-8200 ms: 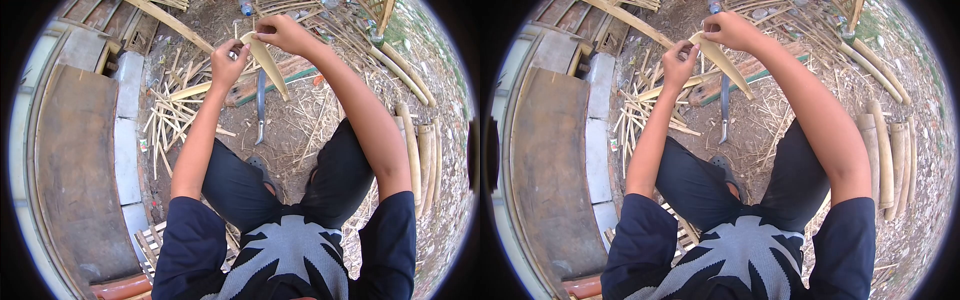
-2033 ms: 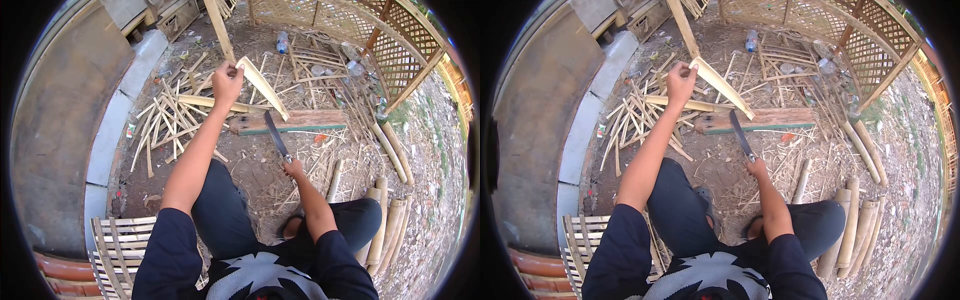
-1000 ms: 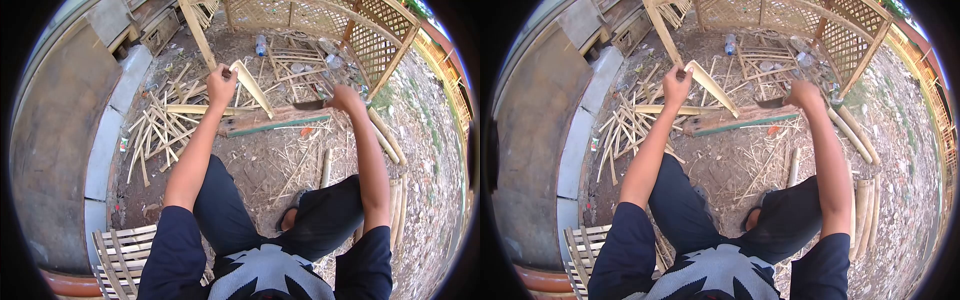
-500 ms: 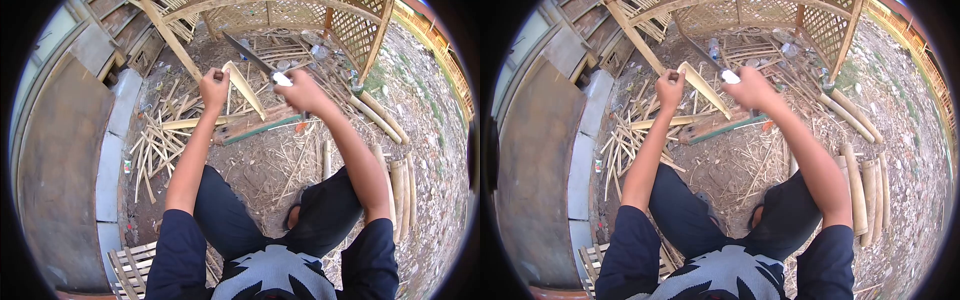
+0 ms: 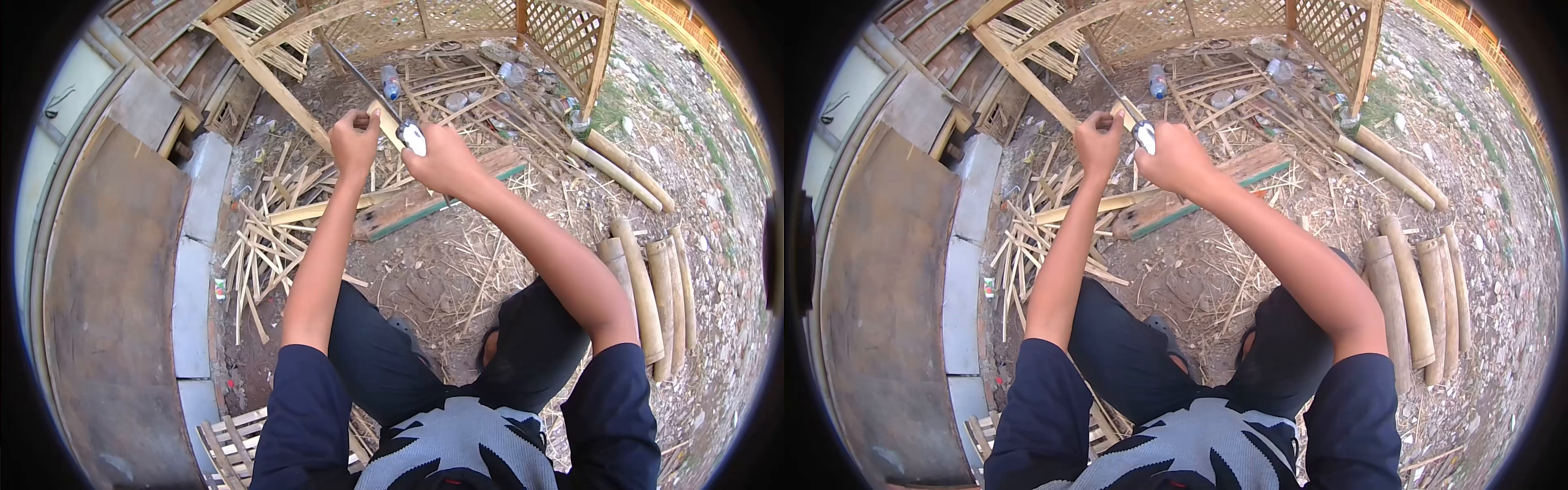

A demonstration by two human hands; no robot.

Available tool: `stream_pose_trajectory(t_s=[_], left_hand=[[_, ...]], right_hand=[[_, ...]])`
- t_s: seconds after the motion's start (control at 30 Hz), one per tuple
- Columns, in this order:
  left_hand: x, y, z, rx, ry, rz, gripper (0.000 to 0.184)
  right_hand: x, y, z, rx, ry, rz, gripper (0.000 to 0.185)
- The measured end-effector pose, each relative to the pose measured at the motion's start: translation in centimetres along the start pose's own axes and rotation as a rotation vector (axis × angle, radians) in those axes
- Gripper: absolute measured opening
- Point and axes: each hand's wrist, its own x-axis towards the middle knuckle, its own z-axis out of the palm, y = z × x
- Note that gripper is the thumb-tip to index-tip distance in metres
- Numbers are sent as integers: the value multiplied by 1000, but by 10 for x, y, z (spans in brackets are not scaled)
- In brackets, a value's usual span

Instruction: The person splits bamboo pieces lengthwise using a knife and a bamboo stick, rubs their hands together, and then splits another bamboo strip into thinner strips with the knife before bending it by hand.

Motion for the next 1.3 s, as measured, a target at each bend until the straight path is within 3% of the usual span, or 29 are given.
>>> stream_pose_trajectory(t_s=[0.5, 0.83, 1.07, 1.3], left_hand=[[-1, 1, 3, -44, 51, 40, 24], [5, -9, 5, -43, 85, 76, 23], [3, -2, 1, 1, 43, 103, 23], [0, -7, -1, 23, 24, 60, 23]], right_hand=[[2, 0, 8, 22, 33, -11, 34], [-5, -29, 3, 101, 231, -269, 30], [-1, 1, 24, -117, 86, -73, 33], [1, 8, 29, -114, 110, -79, 33]])
